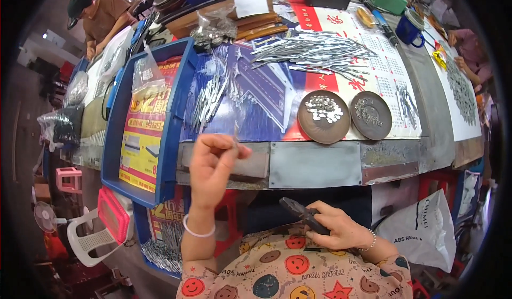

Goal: Assembling small metal components by crimping or manipulating them with pliers.

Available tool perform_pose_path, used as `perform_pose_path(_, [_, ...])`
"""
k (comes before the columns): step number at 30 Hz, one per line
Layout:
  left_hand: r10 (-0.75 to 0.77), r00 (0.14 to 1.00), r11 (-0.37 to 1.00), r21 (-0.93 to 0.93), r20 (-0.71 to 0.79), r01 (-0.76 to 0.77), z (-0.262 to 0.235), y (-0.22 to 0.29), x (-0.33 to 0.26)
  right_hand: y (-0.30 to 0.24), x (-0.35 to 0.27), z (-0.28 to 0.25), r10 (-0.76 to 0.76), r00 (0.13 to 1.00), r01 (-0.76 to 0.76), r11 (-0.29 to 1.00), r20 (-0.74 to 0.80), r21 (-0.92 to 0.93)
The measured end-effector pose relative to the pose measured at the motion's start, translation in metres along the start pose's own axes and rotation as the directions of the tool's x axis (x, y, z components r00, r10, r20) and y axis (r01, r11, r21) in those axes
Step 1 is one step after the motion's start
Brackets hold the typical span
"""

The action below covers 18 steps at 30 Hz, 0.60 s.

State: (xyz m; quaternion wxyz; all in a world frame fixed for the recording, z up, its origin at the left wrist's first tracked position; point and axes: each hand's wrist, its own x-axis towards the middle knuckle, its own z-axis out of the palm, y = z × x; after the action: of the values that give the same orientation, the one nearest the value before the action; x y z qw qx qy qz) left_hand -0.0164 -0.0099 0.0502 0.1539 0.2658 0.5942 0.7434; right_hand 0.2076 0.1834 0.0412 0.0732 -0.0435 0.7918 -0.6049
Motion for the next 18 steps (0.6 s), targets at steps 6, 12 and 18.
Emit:
perform_pose_path(6, [-0.044,0.994,0.998,-0.032,0.103,0.048,0.011,-0.017,-0.025,-0.018,0.021,-0.008,-0.089,0.991,0.071,0.982,-0.100,-0.175])
perform_pose_path(12, [0.106,0.979,0.990,-0.110,0.172,-0.088,0.010,-0.030,-0.021,-0.035,0.047,-0.018,-0.120,0.985,0.080,0.953,-0.122,-0.291])
perform_pose_path(18, [0.098,0.991,0.994,-0.059,0.094,-0.093,0.018,-0.034,-0.019,-0.046,0.065,-0.025,-0.126,0.983,0.056,0.896,-0.130,-0.441])
